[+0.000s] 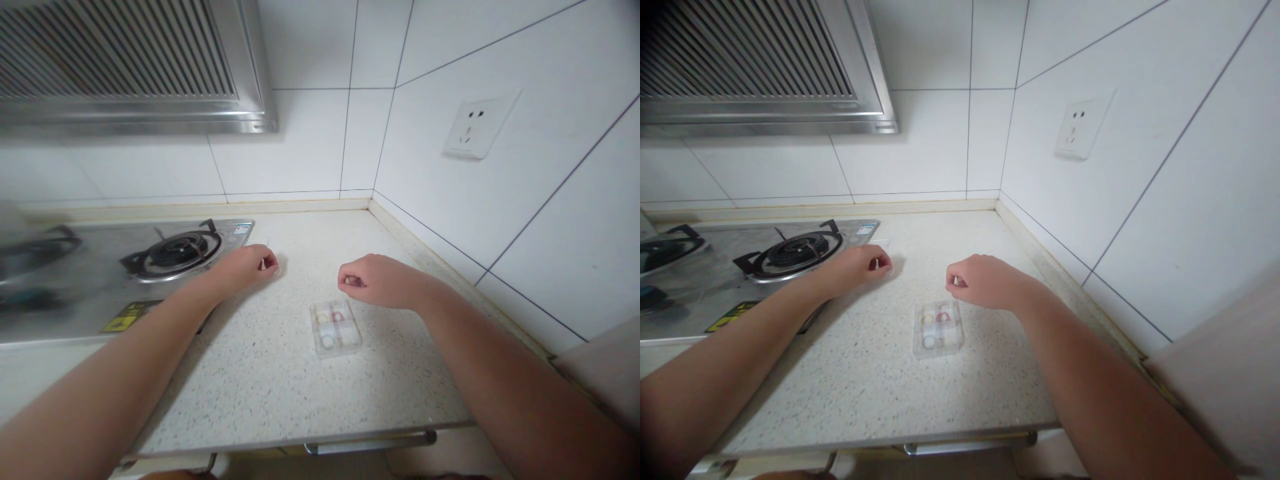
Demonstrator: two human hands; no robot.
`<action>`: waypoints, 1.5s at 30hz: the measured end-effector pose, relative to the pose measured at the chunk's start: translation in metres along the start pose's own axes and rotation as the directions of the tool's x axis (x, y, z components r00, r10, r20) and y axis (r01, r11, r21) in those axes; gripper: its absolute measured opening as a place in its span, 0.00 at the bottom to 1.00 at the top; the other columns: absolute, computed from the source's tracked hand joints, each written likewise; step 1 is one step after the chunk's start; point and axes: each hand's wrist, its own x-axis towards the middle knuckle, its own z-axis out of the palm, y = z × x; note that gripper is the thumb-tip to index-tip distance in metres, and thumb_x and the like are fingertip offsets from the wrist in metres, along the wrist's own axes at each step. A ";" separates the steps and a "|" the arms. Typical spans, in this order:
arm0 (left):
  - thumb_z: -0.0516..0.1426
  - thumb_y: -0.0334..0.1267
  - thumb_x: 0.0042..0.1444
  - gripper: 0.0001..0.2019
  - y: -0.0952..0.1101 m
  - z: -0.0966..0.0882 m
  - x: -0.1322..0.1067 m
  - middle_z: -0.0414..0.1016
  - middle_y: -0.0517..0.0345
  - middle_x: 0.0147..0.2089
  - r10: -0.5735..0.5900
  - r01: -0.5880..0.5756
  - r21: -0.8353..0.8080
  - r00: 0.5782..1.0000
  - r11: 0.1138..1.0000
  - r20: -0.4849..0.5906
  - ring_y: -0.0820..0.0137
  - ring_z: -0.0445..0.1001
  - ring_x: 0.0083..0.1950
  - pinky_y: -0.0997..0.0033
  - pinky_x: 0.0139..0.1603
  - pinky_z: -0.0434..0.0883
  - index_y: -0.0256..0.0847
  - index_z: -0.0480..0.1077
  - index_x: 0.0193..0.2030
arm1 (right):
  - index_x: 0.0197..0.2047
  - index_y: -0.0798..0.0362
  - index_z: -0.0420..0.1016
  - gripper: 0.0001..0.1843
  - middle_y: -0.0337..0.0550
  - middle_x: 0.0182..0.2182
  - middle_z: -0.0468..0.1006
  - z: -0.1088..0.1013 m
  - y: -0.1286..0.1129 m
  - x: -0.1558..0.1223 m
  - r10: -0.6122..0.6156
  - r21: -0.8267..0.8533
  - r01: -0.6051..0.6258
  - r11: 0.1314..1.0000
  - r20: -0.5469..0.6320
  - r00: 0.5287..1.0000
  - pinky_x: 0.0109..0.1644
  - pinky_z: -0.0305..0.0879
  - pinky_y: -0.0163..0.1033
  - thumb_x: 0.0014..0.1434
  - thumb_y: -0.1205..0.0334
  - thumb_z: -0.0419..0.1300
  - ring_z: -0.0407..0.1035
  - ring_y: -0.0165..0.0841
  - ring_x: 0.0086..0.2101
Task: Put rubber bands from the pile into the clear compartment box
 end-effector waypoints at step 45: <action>0.55 0.40 0.62 0.06 0.095 0.007 -0.030 0.69 0.60 0.32 0.123 -0.221 -0.553 0.970 0.804 -0.209 0.74 0.66 0.32 0.75 0.29 0.63 0.40 0.68 0.40 | 0.33 0.55 0.73 0.11 0.35 0.22 0.67 0.009 -0.029 0.005 0.077 0.497 0.066 0.865 -0.262 0.962 0.27 0.53 0.32 0.61 0.56 0.58 0.58 0.25 0.24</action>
